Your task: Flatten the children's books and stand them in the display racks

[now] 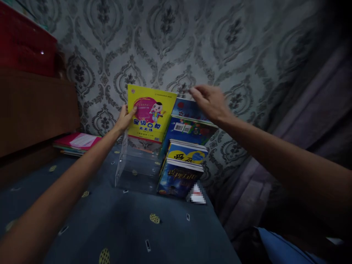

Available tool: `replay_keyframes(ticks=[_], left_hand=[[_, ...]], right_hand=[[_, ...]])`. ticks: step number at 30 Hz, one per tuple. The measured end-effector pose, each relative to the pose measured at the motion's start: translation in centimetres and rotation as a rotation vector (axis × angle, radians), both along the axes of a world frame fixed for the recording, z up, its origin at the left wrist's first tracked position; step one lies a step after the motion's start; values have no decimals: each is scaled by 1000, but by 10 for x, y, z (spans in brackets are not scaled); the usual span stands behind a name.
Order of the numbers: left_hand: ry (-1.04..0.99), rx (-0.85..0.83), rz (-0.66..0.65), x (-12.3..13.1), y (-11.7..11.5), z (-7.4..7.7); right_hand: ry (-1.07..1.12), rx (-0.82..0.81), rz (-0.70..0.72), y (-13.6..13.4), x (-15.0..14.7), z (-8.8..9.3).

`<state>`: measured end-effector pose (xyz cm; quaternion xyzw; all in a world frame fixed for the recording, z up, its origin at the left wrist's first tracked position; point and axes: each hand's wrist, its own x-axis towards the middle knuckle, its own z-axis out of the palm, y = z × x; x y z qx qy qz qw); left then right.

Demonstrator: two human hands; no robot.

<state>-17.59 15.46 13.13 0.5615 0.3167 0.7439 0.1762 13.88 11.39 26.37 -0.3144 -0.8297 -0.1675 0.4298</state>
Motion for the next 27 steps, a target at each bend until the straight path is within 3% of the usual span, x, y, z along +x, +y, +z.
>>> replay_keyframes(ticks=[3,6,9,11,14,17,22,27], left_hand=[[61,-11,301,-9,-10,-32],[352,-185,670,-25,-37,-91],[561,-364,753,-46,-73,-147],[667,-470,796,-67,-91,-169],[792,-617,872,-104,-103,-179],[901,-751,908,-141,-100,-177],[1057,-901,891,-175,-93,-178],[1175,-907,906,-181,-100,-184]], right_hand=[[63,35,103,-36,1,-38],[-36,53,343,-77,5,-106],[-233,-19,610,-113,6,-188],[-278,-134,696,-130,2,-238],[-128,-390,666,-147,-13,-293],[-32,-533,680,-158,-29,-326],[27,-668,687,-166,-39,-354],[83,-766,652,-165,-38,-361]])
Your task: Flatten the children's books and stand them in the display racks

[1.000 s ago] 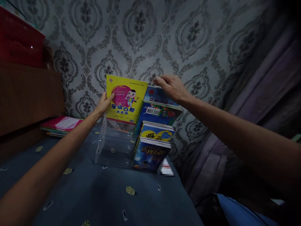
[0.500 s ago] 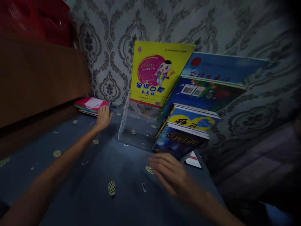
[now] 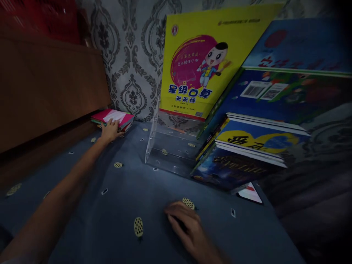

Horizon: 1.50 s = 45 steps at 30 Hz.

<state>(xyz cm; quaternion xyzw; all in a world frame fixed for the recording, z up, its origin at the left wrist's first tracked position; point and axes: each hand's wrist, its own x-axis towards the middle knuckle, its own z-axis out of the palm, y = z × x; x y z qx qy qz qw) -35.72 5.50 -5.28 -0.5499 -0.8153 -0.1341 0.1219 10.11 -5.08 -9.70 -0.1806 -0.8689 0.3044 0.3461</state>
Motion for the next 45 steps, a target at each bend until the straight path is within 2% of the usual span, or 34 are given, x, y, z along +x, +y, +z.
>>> replay_keyframes(ticks=[6,14,27,31,34,36,38,40,42,43,45], left_hand=[[93,2,-5,0,-16,-1],[152,-8,-77,11,-39,-3],[118,-76,-181,38,-134,-41],[40,-131,-276,43,-172,-40],[-37,-194,-351,50,-201,-31],[-108,-238,-386,51,-212,-22],[-205,-265,-402,47,-209,-13],[-278,-243,-350,34,-192,-7],[-226,-173,-208,16,-165,-6],[-172,-151,-103,7,-151,-8],[-151,-141,17,-7,-125,-15]], right_hand=[[12,-40,32,1,-2,1],[-6,-41,36,1,-2,-2],[11,-13,64,4,-2,-1],[16,-6,68,4,-1,-2],[15,-4,72,4,-1,-3],[13,-8,69,4,-1,-3],[13,-8,62,4,-1,-3],[11,-3,63,4,-1,-3],[9,3,66,4,-2,-3],[8,7,66,4,-2,-3],[16,21,71,3,-3,-3]])
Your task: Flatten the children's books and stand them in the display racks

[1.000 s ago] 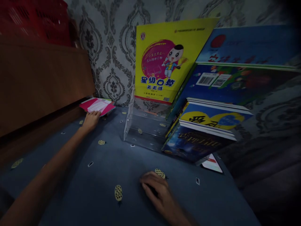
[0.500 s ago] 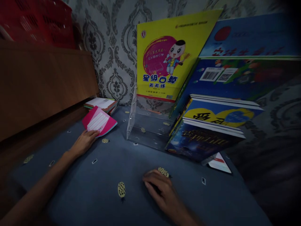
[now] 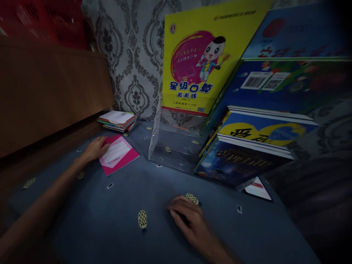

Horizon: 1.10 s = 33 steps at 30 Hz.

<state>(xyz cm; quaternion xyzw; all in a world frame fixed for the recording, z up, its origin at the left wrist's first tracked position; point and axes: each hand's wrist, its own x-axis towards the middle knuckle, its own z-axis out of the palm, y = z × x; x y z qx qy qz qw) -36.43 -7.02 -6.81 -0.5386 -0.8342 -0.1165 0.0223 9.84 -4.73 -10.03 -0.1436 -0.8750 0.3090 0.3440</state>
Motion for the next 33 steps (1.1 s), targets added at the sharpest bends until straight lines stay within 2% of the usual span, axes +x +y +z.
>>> replay_keyframes(ticks=[2,5,11,15,19,23,28,33], left_hand=[[3,-19,73,-8,16,-10],[6,-51,118,-10,22,-23],[55,-78,81,1,4,-31],[91,-84,36,24,-12,-34],[109,-82,-3,61,-29,-33],[168,-69,-10,106,-46,-25],[293,-203,-33,174,-67,-1],[266,-361,-176,239,-83,20]], right_hand=[[9,10,11,0,0,0],[-2,10,13,0,0,0],[-27,32,13,1,2,-2],[-11,58,4,1,2,-5],[-19,98,1,0,2,-7],[-33,171,3,-3,1,-6],[23,280,-45,-11,6,1],[12,313,-52,-31,11,19]])
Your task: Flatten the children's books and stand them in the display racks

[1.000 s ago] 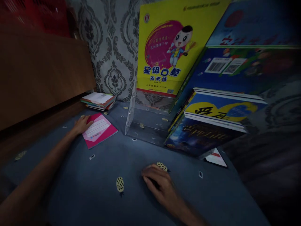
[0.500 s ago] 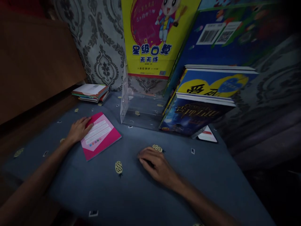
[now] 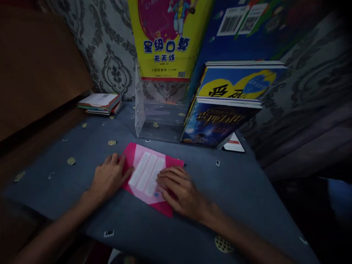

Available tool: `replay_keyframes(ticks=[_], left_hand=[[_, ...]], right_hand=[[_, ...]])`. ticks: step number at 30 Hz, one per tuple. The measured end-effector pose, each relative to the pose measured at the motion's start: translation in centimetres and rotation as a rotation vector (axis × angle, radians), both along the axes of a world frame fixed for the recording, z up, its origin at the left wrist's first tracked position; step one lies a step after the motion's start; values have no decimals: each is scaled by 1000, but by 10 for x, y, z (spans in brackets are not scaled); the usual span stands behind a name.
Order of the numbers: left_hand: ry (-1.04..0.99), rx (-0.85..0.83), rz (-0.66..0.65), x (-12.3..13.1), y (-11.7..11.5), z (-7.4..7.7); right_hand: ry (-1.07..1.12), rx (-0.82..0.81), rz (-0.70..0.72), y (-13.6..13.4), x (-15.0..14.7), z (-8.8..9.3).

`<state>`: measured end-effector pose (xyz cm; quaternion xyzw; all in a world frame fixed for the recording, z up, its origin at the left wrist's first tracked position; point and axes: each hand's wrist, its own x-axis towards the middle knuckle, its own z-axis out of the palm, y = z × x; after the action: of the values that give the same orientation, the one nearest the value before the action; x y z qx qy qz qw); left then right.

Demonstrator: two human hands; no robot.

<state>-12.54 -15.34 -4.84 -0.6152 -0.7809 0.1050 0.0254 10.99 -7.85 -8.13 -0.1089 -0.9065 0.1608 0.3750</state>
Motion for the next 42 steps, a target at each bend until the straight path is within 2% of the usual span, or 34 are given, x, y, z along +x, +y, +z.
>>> replay_keyframes(ticks=[4,8,11,14,17,21,24,28,31,36,42], left_hand=[[-123,-59,-154,36,-7,0],[-156,-10,-286,47,-1,-2],[-174,109,-341,41,8,-11],[-239,247,-392,30,15,-27],[-311,291,-426,19,21,-41],[-440,273,-473,7,35,-44],[-557,300,-511,0,49,-43],[-762,371,-439,-10,60,-47],[-852,416,-359,-13,57,-51],[-652,478,-404,-4,32,-58],[-437,403,-469,2,14,-64]], right_hand=[[-116,-9,-15,-16,2,5],[-237,-37,-53,-22,4,-6],[-238,-78,-51,-24,6,-15],[-236,-101,-50,-27,4,-20],[-281,-113,-71,-32,-3,-22],[-361,-182,-135,-40,-14,-19],[-431,-230,-130,-41,-21,-13],[-479,-198,-61,-22,-31,-2],[-484,-154,-5,4,-41,-1],[-417,-118,27,42,-49,-12],[-411,-78,-14,66,-50,-19]])
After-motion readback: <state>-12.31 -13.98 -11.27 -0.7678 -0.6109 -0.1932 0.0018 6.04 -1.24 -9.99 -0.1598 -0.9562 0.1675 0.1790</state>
